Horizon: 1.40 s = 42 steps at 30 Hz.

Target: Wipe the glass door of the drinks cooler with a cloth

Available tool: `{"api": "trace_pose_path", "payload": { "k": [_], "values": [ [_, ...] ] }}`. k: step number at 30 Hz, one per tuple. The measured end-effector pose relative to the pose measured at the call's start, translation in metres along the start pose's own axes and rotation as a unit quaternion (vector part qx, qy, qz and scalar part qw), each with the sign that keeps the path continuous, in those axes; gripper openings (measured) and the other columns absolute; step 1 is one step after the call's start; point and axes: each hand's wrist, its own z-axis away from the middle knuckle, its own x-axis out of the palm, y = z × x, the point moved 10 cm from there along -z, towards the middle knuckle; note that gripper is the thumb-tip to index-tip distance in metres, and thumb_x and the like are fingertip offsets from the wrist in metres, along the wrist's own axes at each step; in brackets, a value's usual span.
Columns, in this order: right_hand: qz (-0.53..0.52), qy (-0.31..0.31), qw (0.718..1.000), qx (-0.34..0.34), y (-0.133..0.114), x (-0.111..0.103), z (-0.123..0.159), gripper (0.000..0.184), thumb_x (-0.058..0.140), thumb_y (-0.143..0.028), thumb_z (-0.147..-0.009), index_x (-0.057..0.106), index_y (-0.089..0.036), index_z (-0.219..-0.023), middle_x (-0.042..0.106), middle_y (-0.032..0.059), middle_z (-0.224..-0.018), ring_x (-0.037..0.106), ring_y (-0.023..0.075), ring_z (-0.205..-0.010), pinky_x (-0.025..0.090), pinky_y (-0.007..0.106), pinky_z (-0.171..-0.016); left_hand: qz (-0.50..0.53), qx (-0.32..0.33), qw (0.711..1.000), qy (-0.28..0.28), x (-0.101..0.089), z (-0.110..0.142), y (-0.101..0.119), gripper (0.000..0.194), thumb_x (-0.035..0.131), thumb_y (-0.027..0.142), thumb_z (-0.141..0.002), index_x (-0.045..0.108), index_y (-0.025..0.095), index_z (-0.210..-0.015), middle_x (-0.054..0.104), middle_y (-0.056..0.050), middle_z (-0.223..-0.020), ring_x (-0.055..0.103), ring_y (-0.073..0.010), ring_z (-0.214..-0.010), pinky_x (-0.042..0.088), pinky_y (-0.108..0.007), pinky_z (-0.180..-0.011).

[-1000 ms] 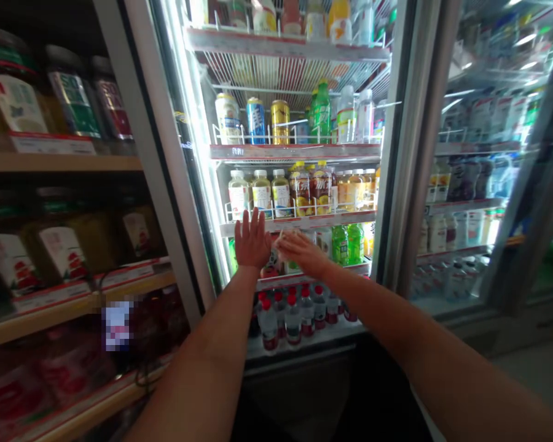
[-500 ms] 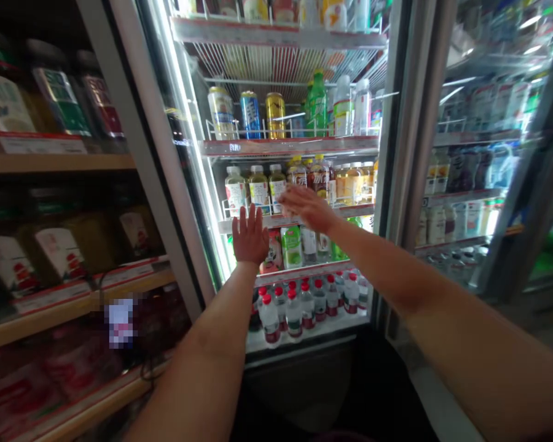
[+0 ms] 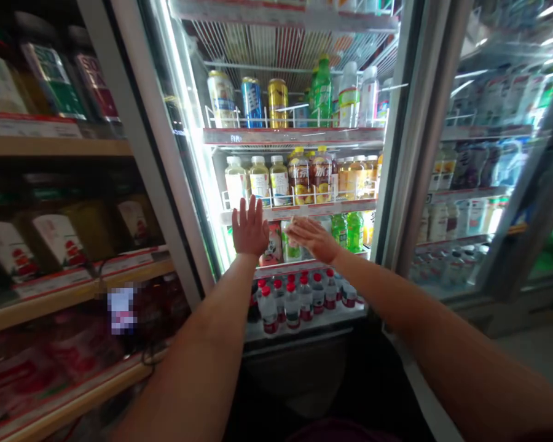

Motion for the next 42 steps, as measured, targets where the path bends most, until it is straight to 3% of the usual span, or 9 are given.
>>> {"api": "trace_pose_path", "payload": {
  "k": [5, 9, 13, 20, 24, 30, 34, 37, 42],
  "values": [
    [-0.045, -0.132, 0.977, -0.159, -0.063, 0.071, 0.068, 0.037, 0.061, -0.016, -0.1, 0.066, -0.02, -0.136, 0.062, 0.0052, -0.145, 0.046, 0.0214, -0.146, 0.04, 0.046, -0.123, 0.005, 0.0, 1.0, 0.002, -0.001, 0.001, 0.0, 0.062, 0.041, 0.03, -0.1, 0.037, 0.014, -0.16, 0.031, -0.01, -0.167, 0.005, -0.0246, -0.159, 0.005, -0.052, -0.132],
    [-0.058, -0.156, 0.96, -0.223, -0.068, 0.074, 0.07, 0.032, 0.062, -0.018, -0.1, 0.07, -0.021, -0.13, 0.065, 0.004, -0.141, 0.051, 0.0167, -0.143, 0.042, 0.039, -0.122, 0.002, 0.0, 1.0, 0.004, 0.0, 0.0, -0.001, 0.061, 0.04, 0.031, -0.101, 0.039, 0.013, -0.159, 0.033, -0.011, -0.166, 0.007, -0.0246, -0.16, 0.005, -0.05, -0.133],
    [-0.036, -0.106, 0.979, -0.17, -0.026, 0.019, 0.014, 0.041, 0.058, -0.015, -0.101, 0.064, -0.027, -0.14, 0.063, 0.0013, -0.144, 0.041, 0.0162, -0.15, 0.036, 0.044, -0.126, -0.003, 0.001, 1.0, 0.012, -0.002, 0.001, -0.001, 0.059, 0.04, 0.034, -0.101, 0.042, 0.014, -0.157, 0.037, -0.011, -0.165, 0.011, -0.025, -0.16, 0.008, -0.049, -0.132],
    [0.037, 0.163, 0.979, 0.114, 0.137, -0.134, -0.091, 0.06, 0.043, -0.007, -0.099, 0.049, -0.029, -0.154, 0.047, -0.0012, -0.159, 0.028, 0.0264, -0.156, 0.028, 0.058, -0.129, 0.007, -0.022, 1.0, 0.019, -0.006, -0.02, -0.011, 0.053, 0.036, 0.048, -0.105, 0.054, 0.019, -0.144, 0.048, -0.009, -0.158, 0.022, -0.0263, -0.158, 0.009, -0.051, -0.13],
    [0.045, 0.251, 0.949, 0.183, 0.19, -0.159, -0.118, 0.062, 0.042, -0.013, -0.099, 0.04, -0.03, -0.159, 0.047, 0.0011, -0.157, 0.034, 0.0283, -0.153, 0.032, 0.058, -0.128, 0.008, -0.01, 0.999, 0.03, -0.017, -0.065, -0.007, 0.053, 0.036, 0.046, -0.104, 0.052, 0.017, -0.145, 0.042, -0.006, -0.163, 0.018, -0.0235, -0.159, 0.006, -0.048, -0.131],
    [0.075, 0.217, 0.961, 0.156, 0.095, -0.091, -0.101, 0.067, 0.038, -0.011, -0.101, 0.029, -0.035, -0.163, 0.037, -0.0022, -0.164, 0.017, 0.0294, -0.159, 0.025, 0.06, -0.13, 0.024, -0.03, 0.998, 0.056, -0.035, -0.099, 0.002, 0.056, 0.043, 0.035, -0.101, 0.044, 0.022, -0.156, 0.031, -0.006, -0.168, 0.014, -0.0262, -0.16, 0.004, -0.053, -0.132],
    [0.041, 0.029, 0.998, 0.035, -0.008, 0.0, -0.062, 0.057, 0.044, -0.012, -0.102, 0.044, -0.03, -0.157, 0.044, -0.0006, -0.161, 0.017, 0.0232, -0.159, 0.023, 0.052, -0.132, 0.021, -0.026, 0.998, 0.056, -0.036, -0.095, 0.004, 0.057, 0.045, 0.032, -0.1, 0.044, 0.022, -0.156, 0.032, -0.006, -0.168, 0.015, -0.0266, -0.16, 0.004, -0.053, -0.132],
    [0.014, -0.105, 0.987, -0.122, -0.069, 0.052, -0.034, 0.048, 0.05, -0.015, -0.102, 0.055, -0.024, -0.149, 0.05, 0.0, -0.157, 0.029, 0.0189, -0.155, 0.027, 0.045, -0.13, 0.011, -0.016, 0.998, 0.063, -0.037, -0.093, 0.004, 0.058, 0.046, 0.031, -0.099, 0.044, 0.022, -0.157, 0.032, -0.006, -0.168, 0.015, -0.0262, -0.16, 0.005, -0.052, -0.132],
    [0.01, -0.167, 0.957, -0.238, -0.069, 0.047, -0.035, 0.039, 0.051, -0.02, -0.105, 0.061, -0.027, -0.141, 0.053, -0.0052, -0.153, 0.038, 0.0132, -0.151, 0.028, 0.036, -0.13, 0.004, -0.009, 0.998, 0.064, -0.036, -0.093, 0.005, 0.059, 0.046, 0.03, -0.099, 0.043, 0.023, -0.158, 0.03, -0.005, -0.169, 0.014, -0.0265, -0.16, 0.005, -0.052, -0.132]
  ]
}}
